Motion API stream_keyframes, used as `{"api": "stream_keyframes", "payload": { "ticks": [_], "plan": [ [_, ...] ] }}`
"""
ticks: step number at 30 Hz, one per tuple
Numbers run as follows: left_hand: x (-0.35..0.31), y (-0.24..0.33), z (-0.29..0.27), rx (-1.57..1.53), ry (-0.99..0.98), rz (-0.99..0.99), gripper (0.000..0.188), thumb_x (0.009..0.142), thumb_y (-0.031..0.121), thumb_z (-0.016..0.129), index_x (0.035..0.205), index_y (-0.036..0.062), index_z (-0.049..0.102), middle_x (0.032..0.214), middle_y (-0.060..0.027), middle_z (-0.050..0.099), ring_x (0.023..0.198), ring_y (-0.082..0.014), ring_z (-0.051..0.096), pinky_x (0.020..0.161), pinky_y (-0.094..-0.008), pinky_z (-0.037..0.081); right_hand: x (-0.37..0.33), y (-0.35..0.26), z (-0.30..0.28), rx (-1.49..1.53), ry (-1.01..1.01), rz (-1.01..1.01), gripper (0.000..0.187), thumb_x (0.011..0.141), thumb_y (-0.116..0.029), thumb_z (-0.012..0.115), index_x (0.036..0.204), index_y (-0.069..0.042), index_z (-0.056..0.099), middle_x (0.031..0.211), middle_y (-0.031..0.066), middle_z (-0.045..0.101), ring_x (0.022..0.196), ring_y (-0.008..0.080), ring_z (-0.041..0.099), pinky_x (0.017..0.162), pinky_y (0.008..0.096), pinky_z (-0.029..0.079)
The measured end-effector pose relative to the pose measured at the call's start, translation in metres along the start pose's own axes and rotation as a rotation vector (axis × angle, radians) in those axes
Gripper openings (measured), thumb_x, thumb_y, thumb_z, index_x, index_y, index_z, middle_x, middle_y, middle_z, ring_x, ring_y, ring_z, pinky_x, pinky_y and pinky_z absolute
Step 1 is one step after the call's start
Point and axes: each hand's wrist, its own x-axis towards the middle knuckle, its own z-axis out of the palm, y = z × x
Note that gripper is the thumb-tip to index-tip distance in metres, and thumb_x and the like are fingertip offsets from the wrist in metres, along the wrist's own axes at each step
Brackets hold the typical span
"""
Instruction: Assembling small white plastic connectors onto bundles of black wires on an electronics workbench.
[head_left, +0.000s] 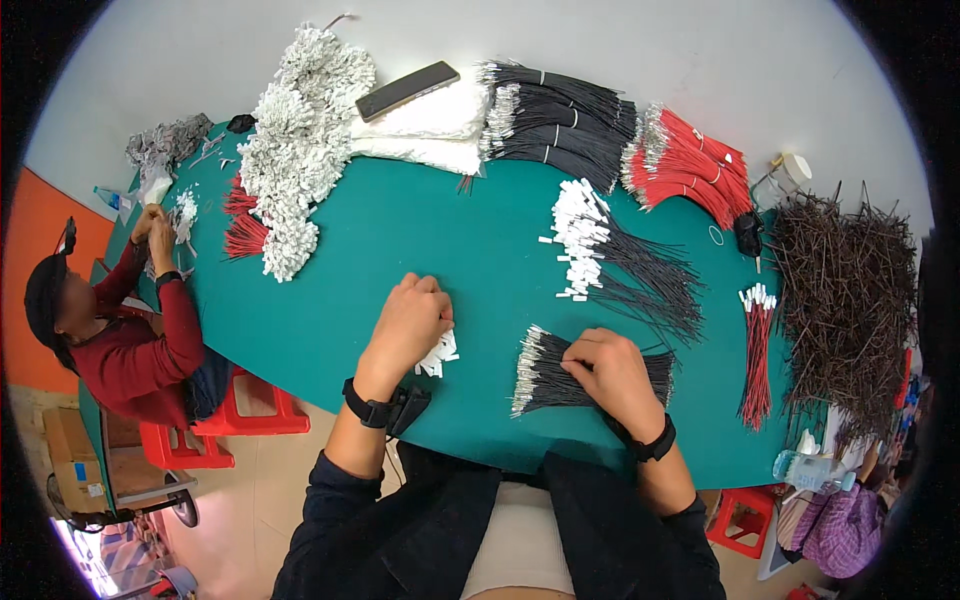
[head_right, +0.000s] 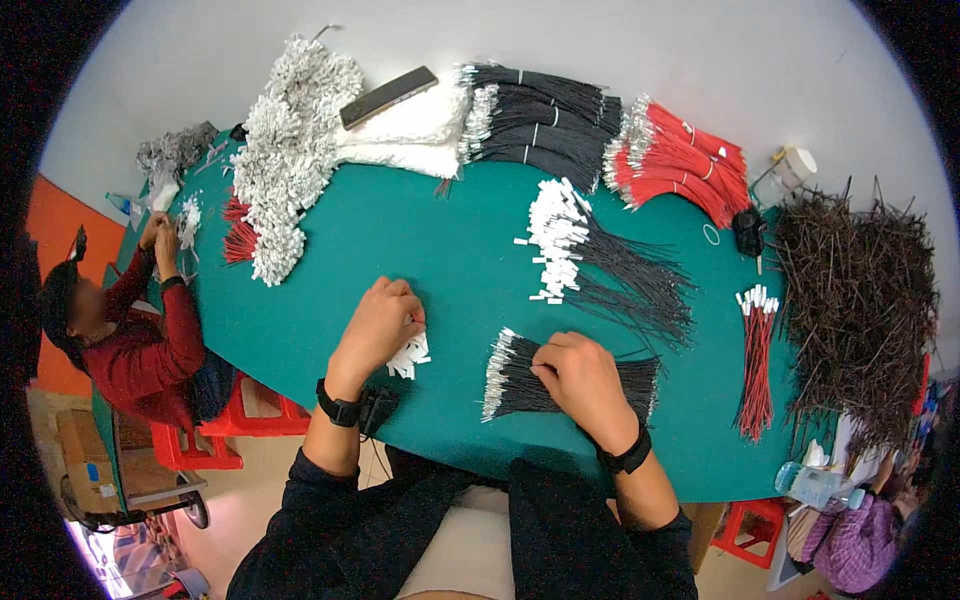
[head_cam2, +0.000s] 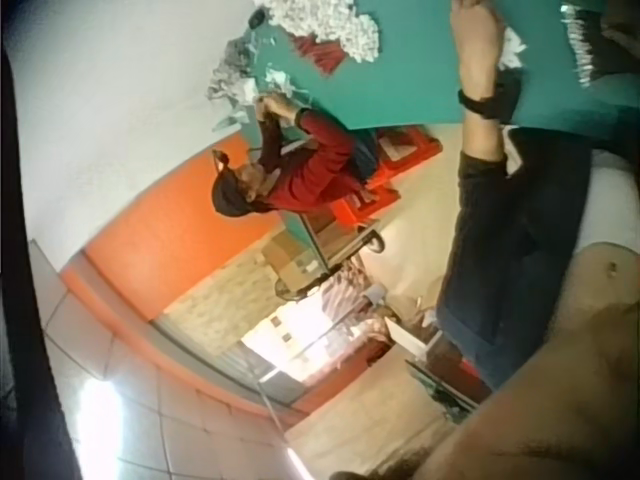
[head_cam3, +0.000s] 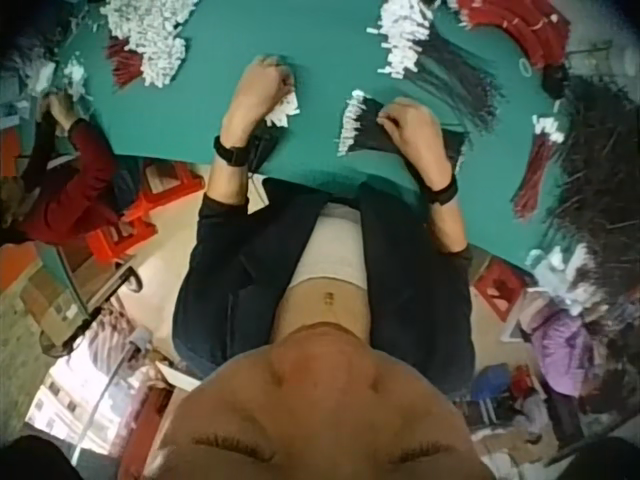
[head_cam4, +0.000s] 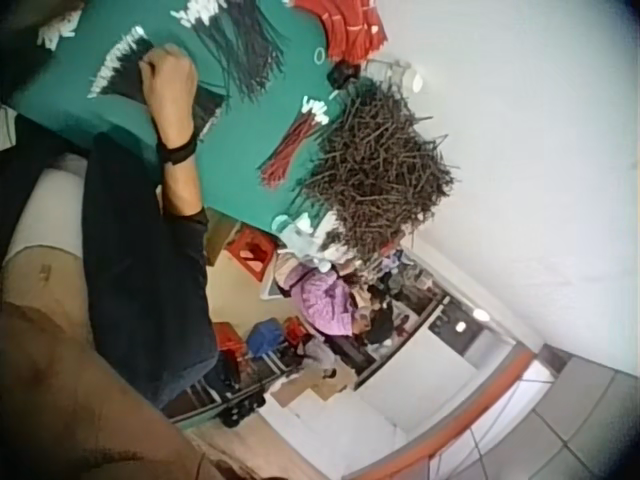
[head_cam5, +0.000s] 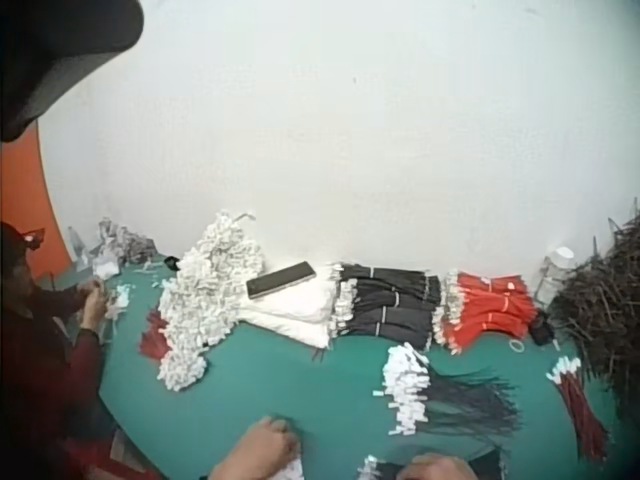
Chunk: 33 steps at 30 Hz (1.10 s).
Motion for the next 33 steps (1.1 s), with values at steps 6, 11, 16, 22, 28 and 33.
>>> {"api": "stream_keyframes", "payload": {
  "ticks": [6,11,16,22,28,33],
  "plan": [
    [-0.002,0.009,-0.002,0.043,0.021,0.005,0.014,0.071,0.012,0.083,0.078,0.0068,0.071,0.090,-0.0087,0.063,0.094,-0.0311,0.057,0.084,-0.0418,0.047,-0.003,0.002,-0.001,0.027,0.063,0.014,0.008,0.079,-0.004,0.077,0.083,-0.001,0.071,0.081,0.0109,0.066,0.076,0.0305,0.064,0.067,0.0404,0.051],
    [-0.001,0.002,0.006,-0.011,0.017,0.009,0.013,0.072,0.009,0.082,0.078,0.0065,0.072,0.090,-0.0083,0.064,0.094,-0.0308,0.057,0.083,-0.0417,0.048,-0.004,0.001,-0.001,0.073,0.098,0.022,0.007,0.080,-0.002,0.076,0.083,0.000,0.070,0.081,0.0108,0.066,0.075,0.0287,0.064,0.066,0.0383,0.052],
    [-0.010,0.010,-0.003,-0.067,0.062,-0.009,0.012,0.071,0.007,0.082,0.080,0.0055,0.073,0.091,-0.0087,0.065,0.094,-0.0307,0.057,0.085,-0.0405,0.049,-0.006,0.001,-0.002,0.114,0.097,0.033,0.007,0.081,-0.004,0.075,0.083,-0.001,0.069,0.081,0.0117,0.066,0.080,0.0329,0.064,0.069,0.0430,0.052],
    [-0.011,0.013,-0.005,-0.050,0.032,-0.021,0.014,0.071,0.008,0.082,0.082,0.0045,0.074,0.092,-0.0096,0.065,0.094,-0.0310,0.057,0.086,-0.0398,0.050,-0.006,0.002,0.000,0.109,0.116,0.001,0.007,0.081,-0.001,0.076,0.083,0.001,0.070,0.081,0.0104,0.068,0.074,0.0274,0.065,0.064,0.0366,0.053],
    [-0.010,0.015,0.004,-0.008,0.061,-0.028,0.010,0.073,0.006,0.080,0.080,0.0042,0.074,0.092,-0.0100,0.065,0.094,-0.0310,0.057,0.085,-0.0407,0.050,-0.009,-0.001,-0.001,0.142,0.127,0.020,0.007,0.084,0.000,0.075,0.088,0.001,0.069,0.081,0.0121,0.068,0.073,0.0266,0.066,0.064,0.0350,0.053],
    [-0.010,0.014,0.001,-0.076,0.064,-0.075,0.010,0.074,0.005,0.079,0.082,0.0035,0.073,0.094,-0.0099,0.066,0.096,-0.0315,0.058,0.085,-0.0413,0.050,-0.009,-0.012,-0.007,0.287,0.142,0.107,0.009,0.088,-0.002,0.072,0.091,0.001,0.065,0.080,0.0159,0.067,0.070,0.0317,0.065,0.063,0.0373,0.051]
  ]
}}
